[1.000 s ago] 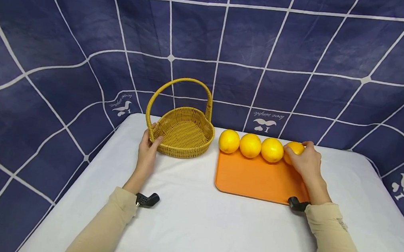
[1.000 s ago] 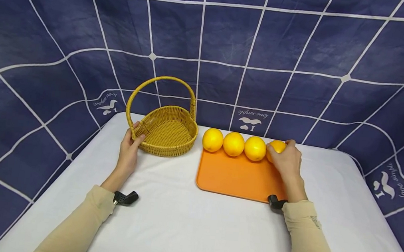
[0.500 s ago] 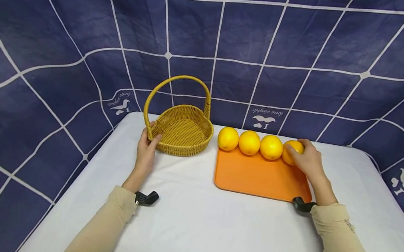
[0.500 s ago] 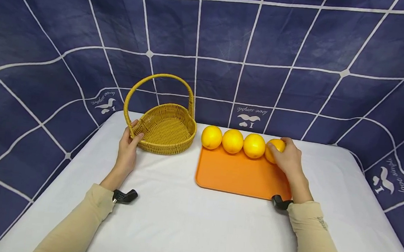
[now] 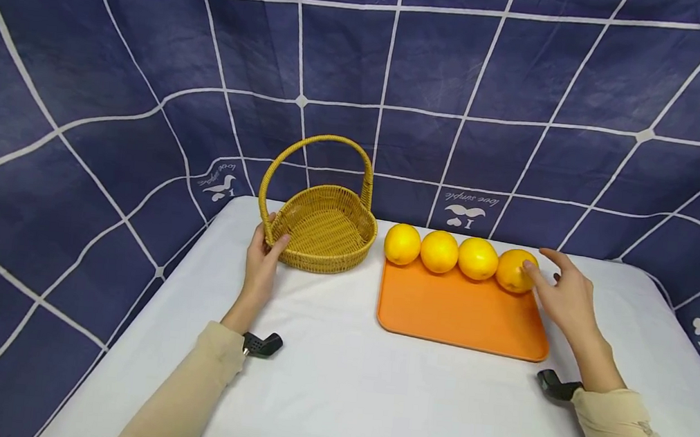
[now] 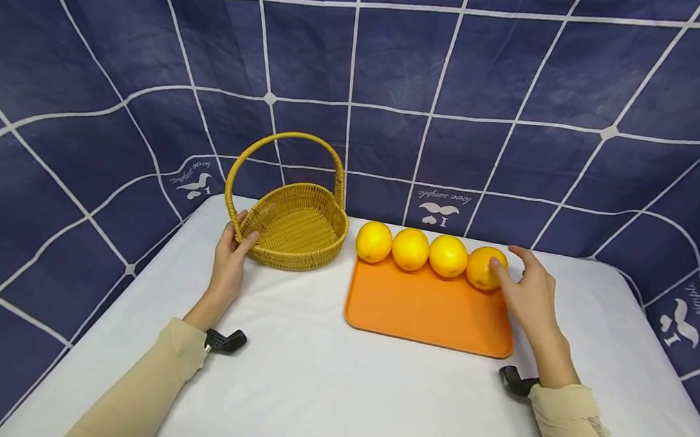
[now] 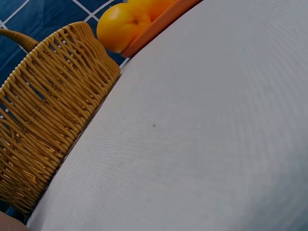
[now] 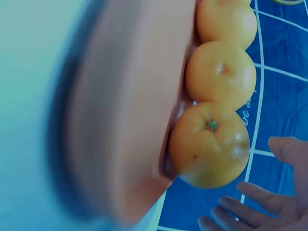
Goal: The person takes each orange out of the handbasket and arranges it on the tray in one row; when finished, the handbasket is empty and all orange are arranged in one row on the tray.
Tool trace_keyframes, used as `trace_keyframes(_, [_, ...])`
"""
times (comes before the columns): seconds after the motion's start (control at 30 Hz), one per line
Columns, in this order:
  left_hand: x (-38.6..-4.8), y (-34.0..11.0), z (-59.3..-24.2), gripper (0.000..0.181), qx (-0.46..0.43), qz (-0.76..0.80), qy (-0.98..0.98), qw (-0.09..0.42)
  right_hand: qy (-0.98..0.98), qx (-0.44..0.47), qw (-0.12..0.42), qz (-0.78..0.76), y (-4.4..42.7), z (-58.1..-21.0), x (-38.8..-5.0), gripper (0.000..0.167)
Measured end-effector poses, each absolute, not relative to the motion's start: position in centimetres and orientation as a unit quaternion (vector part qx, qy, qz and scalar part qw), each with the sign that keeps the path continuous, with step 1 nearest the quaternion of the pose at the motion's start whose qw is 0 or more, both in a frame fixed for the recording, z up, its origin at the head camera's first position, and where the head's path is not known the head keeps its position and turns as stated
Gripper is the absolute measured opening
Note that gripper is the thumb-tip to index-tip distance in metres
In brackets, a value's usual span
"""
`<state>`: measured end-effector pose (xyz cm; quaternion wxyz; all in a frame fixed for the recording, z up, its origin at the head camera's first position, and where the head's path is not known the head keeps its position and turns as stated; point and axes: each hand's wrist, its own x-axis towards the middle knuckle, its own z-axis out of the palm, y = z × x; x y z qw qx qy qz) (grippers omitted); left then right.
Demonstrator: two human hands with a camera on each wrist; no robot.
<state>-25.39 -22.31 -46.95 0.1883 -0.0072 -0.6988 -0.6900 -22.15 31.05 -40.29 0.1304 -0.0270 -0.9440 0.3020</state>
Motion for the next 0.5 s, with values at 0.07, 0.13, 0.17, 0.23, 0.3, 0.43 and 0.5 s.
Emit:
trace_keyframes(0.07, [-25.4,-22.2,-47.0,0.062,-0.012,-0.687,-0.701,0.192,-0.947,-0.024,0.133,0.292,31.5,-40.4,-21.4,0.066])
trace_keyframes(0.13, [-25.5,-22.1,-46.9,0.064,-0.016,-0.672,-0.713,0.199,-0.951,-0.017,0.129,0.280,32.0,-40.6,-20.5,0.067])
trace_keyframes(0.17, [-25.5,-22.2,-46.8,0.064,-0.017,-0.659,-0.724,0.204,-0.953,-0.011,0.128,0.275,32.2,-40.7,-20.1,0.067])
trace_keyframes(0.23, [-25.3,-22.4,-46.6,0.064,-0.015,-0.624,-0.749,0.220,-0.955,0.005,0.127,0.267,32.6,-41.0,-19.3,0.068])
trace_keyframes(0.3, [-25.0,-22.7,-46.1,0.065,-0.015,-0.587,-0.774,0.238,-0.957,0.021,0.130,0.260,33.0,-41.2,-18.5,0.070])
trace_keyframes(0.43, [-24.6,-23.2,-44.0,0.069,-0.027,-0.539,-0.793,0.283,-0.958,0.036,0.145,0.245,33.7,-41.2,-17.4,0.076])
trace_keyframes(0.5, [-24.5,-23.3,-42.6,0.071,-0.045,-0.519,-0.793,0.317,-0.959,0.037,0.149,0.237,33.9,-40.9,-17.1,0.080])
